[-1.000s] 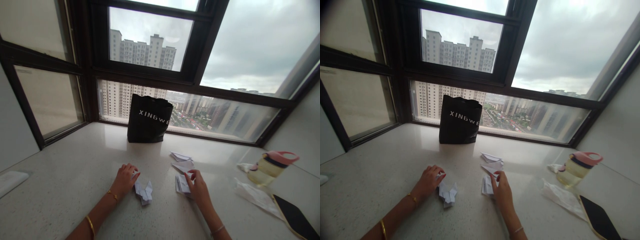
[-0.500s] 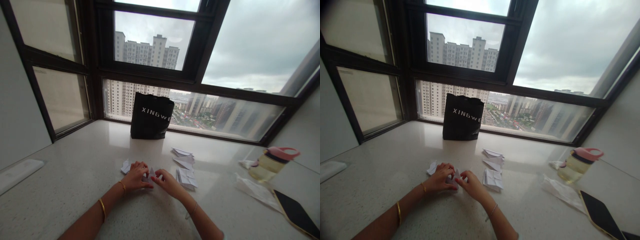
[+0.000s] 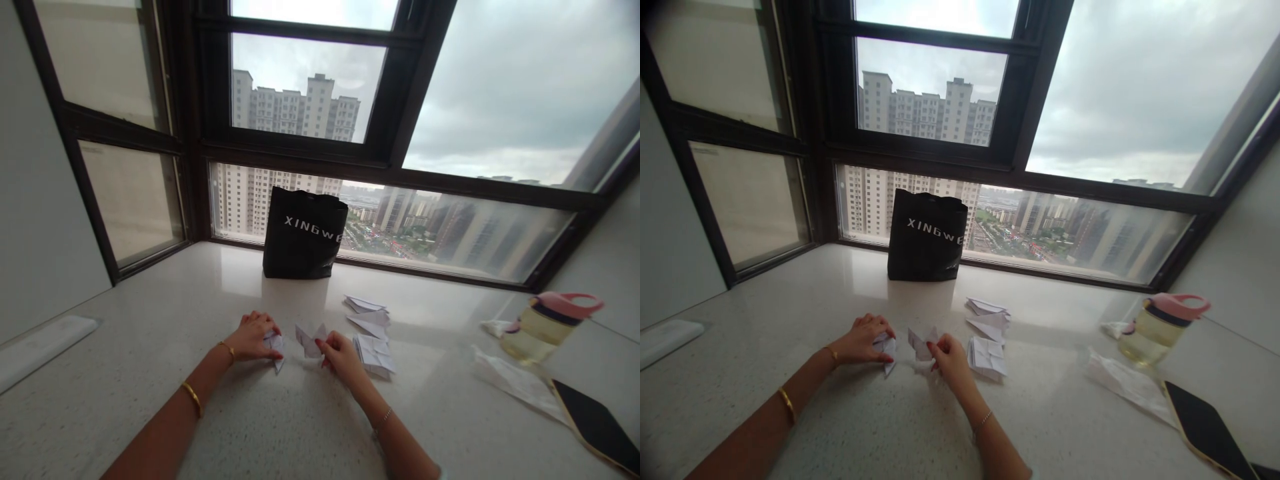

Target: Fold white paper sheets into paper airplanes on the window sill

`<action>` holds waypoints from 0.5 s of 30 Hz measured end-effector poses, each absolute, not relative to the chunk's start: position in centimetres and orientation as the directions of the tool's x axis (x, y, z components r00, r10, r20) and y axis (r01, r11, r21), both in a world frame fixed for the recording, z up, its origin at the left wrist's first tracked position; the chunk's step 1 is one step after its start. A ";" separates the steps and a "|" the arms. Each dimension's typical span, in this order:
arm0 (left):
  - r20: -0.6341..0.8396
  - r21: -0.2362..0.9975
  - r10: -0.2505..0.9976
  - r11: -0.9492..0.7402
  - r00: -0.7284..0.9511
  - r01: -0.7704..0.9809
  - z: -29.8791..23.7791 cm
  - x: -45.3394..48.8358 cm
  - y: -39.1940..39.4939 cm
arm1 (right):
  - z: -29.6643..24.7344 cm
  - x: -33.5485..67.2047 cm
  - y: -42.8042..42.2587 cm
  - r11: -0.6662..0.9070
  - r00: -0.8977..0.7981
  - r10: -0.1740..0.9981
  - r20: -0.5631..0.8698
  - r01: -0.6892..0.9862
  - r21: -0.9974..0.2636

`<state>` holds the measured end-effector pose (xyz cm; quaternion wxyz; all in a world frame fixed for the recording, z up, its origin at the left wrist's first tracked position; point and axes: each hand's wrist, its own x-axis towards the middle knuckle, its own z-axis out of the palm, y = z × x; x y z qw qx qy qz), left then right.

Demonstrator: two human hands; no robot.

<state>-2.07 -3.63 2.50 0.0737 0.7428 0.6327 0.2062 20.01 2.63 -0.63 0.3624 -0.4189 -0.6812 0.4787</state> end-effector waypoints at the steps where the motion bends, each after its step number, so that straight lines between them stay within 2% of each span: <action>1: 0.212 0.361 0.972 -0.178 0.106 0.915 2.3 -2.0 -3.6 | -0.7 20.0 2.5 0.189 -0.388 0.917 0.091 0.221 -0.957; 4: 0.266 0.387 0.961 -0.170 0.067 0.906 1.9 -1.8 -3.2 | -0.8 19.9 2.3 0.192 -0.393 0.914 0.098 0.208 -0.959; 7: 0.326 0.509 0.945 -0.189 0.015 0.840 1.9 -1.5 -2.8 | -0.7 19.9 2.1 0.222 -0.367 0.919 0.145 0.178 -0.959; 11: 0.351 0.746 0.935 -0.248 -0.048 0.618 1.8 -0.6 -2.5 | -0.5 19.9 1.9 0.216 -0.324 0.928 0.185 0.063 -0.974; 15: 0.347 0.875 0.932 -0.281 -0.107 0.394 1.2 0.6 -2.5 | -0.4 19.7 1.6 0.169 -0.313 0.934 0.176 -0.049 -0.984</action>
